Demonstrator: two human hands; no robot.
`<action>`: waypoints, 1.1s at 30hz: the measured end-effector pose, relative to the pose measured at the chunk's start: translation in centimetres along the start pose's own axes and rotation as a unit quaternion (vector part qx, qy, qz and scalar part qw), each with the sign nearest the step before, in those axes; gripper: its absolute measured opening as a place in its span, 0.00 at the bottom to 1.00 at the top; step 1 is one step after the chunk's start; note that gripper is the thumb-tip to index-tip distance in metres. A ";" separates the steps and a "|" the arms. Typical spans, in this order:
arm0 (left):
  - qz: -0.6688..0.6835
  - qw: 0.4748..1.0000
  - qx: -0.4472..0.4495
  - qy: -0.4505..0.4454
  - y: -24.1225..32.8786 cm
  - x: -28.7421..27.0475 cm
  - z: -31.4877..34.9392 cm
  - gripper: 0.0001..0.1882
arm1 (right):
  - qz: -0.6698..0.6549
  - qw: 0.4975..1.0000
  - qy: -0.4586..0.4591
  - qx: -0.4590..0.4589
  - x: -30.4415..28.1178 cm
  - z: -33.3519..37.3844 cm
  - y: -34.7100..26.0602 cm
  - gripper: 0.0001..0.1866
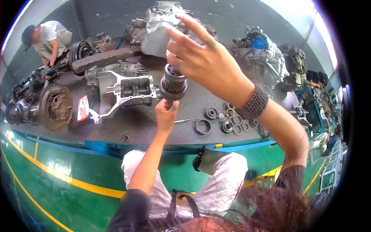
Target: The person assembles a transmission shaft by fitting gears and rings onto the shaft by hand, sets the assembled shaft on the table, and rubs their hands together.
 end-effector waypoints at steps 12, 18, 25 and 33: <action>-0.156 0.986 0.041 0.050 -2.6 0.2 1.6 0.13 | -0.029 0.992 -0.068 -0.102 1.1 2.1 -2.9 0.10; -0.049 0.989 0.102 0.091 -1.4 1.4 3.3 0.13 | -0.005 0.996 -0.039 -0.080 -3.4 2.4 -1.8 0.10; -0.315 0.927 0.176 0.102 9.6 -2.2 2.4 0.08 | -0.010 0.992 -0.098 0.082 -4.2 6.8 3.3 0.05; -0.505 0.838 0.182 0.096 10.4 -4.7 2.4 0.10 | -0.141 0.974 -0.083 0.158 1.7 8.7 0.3 0.03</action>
Point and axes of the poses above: each hand's wrist, its own z-axis away from the middle knuckle, its own x-axis out of the palm, y = z × x, the point moved 10 cm from there along -z, towards the middle knuckle, and after that the axes turned 4 degrees about y, right-handed, at the moved point
